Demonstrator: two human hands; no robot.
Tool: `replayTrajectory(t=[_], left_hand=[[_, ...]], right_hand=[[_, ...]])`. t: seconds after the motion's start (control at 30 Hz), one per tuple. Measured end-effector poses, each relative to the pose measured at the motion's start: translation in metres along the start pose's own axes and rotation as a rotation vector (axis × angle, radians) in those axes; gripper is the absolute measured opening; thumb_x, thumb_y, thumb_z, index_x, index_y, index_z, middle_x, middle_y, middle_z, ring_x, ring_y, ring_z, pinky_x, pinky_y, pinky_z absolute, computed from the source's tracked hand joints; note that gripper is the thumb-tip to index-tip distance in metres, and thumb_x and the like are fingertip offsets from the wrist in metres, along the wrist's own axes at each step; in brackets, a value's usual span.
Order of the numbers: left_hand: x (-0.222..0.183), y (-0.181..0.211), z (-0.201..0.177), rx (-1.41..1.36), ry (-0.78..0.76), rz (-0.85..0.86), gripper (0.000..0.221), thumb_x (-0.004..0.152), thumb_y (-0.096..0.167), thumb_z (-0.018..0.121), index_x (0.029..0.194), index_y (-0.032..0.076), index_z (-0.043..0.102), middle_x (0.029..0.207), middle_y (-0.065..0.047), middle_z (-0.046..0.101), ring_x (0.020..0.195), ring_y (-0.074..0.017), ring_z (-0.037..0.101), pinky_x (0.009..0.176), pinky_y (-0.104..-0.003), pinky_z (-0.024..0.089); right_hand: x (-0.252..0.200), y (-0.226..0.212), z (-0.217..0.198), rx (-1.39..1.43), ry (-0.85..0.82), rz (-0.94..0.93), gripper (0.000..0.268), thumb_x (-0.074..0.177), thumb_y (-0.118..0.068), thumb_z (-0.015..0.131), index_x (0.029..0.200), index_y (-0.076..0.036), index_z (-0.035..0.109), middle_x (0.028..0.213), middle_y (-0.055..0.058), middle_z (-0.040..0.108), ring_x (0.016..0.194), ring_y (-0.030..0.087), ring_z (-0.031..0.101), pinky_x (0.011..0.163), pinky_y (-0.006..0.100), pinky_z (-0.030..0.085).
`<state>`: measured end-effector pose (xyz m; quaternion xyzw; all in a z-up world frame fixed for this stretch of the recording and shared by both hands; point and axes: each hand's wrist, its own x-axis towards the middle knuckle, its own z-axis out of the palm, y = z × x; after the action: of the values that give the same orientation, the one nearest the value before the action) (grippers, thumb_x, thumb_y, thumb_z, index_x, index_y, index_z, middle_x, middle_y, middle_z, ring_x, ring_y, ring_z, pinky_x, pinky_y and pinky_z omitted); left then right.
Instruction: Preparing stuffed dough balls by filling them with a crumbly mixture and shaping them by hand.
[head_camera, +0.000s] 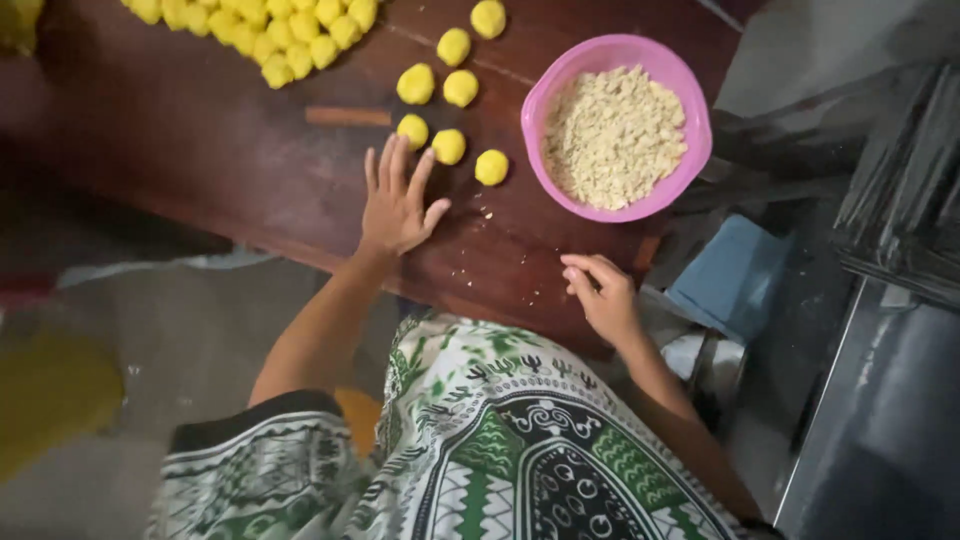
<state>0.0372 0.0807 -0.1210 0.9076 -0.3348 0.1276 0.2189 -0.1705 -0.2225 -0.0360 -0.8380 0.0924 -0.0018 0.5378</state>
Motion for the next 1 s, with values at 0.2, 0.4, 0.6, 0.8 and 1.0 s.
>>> replayTrajectory(t=[0.2, 0.4, 0.6, 0.8, 1.0], left_hand=[[0.028, -0.007, -0.007, -0.085, -0.083, -0.04, 0.079, 0.098, 0.055, 0.061, 0.16, 0.011, 0.038, 0.162, -0.028, 0.024, 0.152, -0.047, 0.022, 0.122, -0.068, 0.015], [0.028, -0.019, 0.01, 0.007, -0.016, 0.026, 0.068, 0.104, 0.048, 0.064, 0.16, 0.014, 0.044, 0.16, -0.029, 0.033, 0.151, -0.0457, 0.028, 0.122, -0.066, 0.018], [0.024, 0.002, -0.053, -0.161, 0.031, -0.064, 0.058, 0.094, 0.027, 0.074, 0.145, 0.007, 0.055, 0.148, -0.024, 0.046, 0.143, -0.0459, 0.039, 0.117, -0.065, 0.027], [-0.007, -0.011, -0.084, -0.236, -0.286, -0.222, 0.053, 0.086, 0.021, 0.077, 0.135, 0.008, 0.063, 0.124, -0.02, 0.062, 0.108, -0.0416, 0.058, 0.09, -0.05, 0.051], [-0.014, -0.03, -0.068, -0.293, -0.57, -0.423, 0.029, 0.083, 0.023, 0.076, 0.11, 0.012, 0.073, 0.112, -0.016, 0.071, 0.109, -0.0386, 0.065, 0.092, -0.049, 0.053]], right_hand=[[-0.019, 0.035, 0.01, 0.067, 0.201, 0.049, 0.021, 0.102, -0.006, 0.06, 0.12, -0.001, 0.071, 0.096, 0.008, 0.072, 0.073, 0.011, 0.066, 0.069, 0.026, 0.055], [-0.012, -0.006, 0.016, 0.06, 0.266, 0.171, 0.02, 0.101, -0.004, 0.062, 0.119, -0.001, 0.071, 0.094, 0.007, 0.073, 0.073, 0.01, 0.066, 0.067, 0.025, 0.054], [0.075, -0.057, -0.019, -0.499, 0.458, -0.258, 0.021, 0.097, -0.003, 0.071, 0.118, -0.002, 0.068, 0.106, 0.016, 0.071, 0.097, 0.032, 0.069, 0.086, 0.038, 0.056], [0.147, -0.033, -0.038, -0.908, 0.347, -0.2, 0.047, 0.08, -0.018, 0.077, 0.124, -0.004, 0.071, 0.112, 0.019, 0.064, 0.102, 0.039, 0.063, 0.084, 0.049, 0.052], [0.171, -0.009, -0.038, -1.197, 0.014, -0.041, 0.022, 0.082, -0.014, 0.071, 0.103, -0.01, 0.075, 0.106, 0.018, 0.063, 0.102, 0.039, 0.064, 0.084, 0.055, 0.052]])
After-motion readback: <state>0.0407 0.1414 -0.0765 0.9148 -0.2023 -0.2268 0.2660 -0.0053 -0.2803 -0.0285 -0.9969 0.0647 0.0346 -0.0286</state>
